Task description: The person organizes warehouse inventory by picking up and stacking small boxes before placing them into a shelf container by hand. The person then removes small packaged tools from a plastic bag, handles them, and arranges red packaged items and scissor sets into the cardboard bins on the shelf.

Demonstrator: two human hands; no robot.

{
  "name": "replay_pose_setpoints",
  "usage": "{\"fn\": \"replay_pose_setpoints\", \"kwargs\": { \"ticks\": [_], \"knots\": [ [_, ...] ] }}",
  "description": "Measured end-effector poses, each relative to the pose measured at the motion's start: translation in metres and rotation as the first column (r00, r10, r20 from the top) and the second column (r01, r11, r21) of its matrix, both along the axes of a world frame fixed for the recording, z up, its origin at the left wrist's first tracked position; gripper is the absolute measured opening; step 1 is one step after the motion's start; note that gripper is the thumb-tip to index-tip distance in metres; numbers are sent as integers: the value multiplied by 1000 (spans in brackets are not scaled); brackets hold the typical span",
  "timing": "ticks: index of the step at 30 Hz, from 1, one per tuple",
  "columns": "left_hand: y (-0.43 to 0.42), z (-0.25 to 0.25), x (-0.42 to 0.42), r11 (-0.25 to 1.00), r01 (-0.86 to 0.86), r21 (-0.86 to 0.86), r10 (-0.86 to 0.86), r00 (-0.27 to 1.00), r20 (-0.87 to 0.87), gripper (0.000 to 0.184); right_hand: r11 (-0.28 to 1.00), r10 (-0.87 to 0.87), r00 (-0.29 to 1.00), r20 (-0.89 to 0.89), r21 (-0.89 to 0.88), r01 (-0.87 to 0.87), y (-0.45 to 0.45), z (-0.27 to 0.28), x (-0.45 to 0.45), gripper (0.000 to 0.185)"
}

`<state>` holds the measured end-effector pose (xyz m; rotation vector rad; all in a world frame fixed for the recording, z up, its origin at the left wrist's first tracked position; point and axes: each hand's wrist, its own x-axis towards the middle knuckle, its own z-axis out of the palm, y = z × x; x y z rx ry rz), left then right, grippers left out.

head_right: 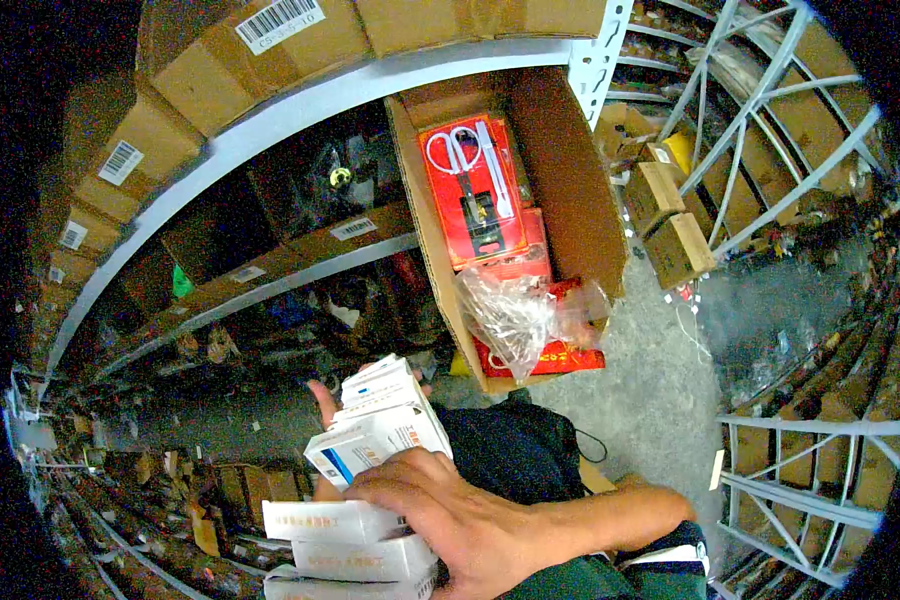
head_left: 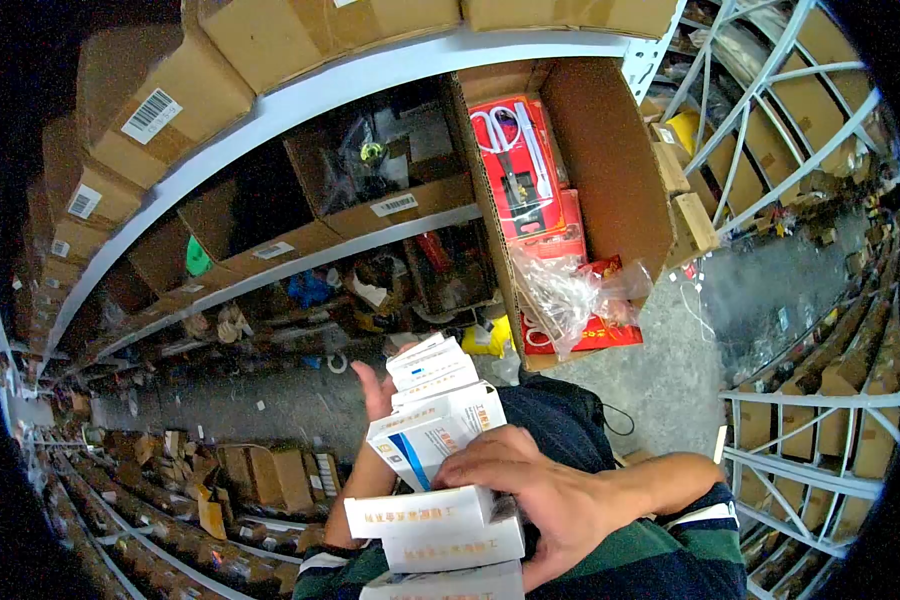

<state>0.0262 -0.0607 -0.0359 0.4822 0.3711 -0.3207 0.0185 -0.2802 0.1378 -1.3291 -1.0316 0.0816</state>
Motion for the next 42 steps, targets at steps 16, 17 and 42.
{"fn": "replay_pose_setpoints", "kwargs": {
  "ticks": [16, 17, 42],
  "knots": [
    [13, -15, 8, 995, 33, -92, -36, 999, -34, 109, 968, -75, 765, -640, 137, 210, -55, 13, 1, 100],
    [16, -5, 5, 844, 105, -526, -84, 994, 65, 108, 903, -120, 669, -733, 200, 381, -60, 3, -4, 95],
    [7, 27, 5, 983, 184, -25, -179, 975, 133, 120, 243, -73, 585, -808, 555, 796, 22, -31, 218, 44]
  ]
}}
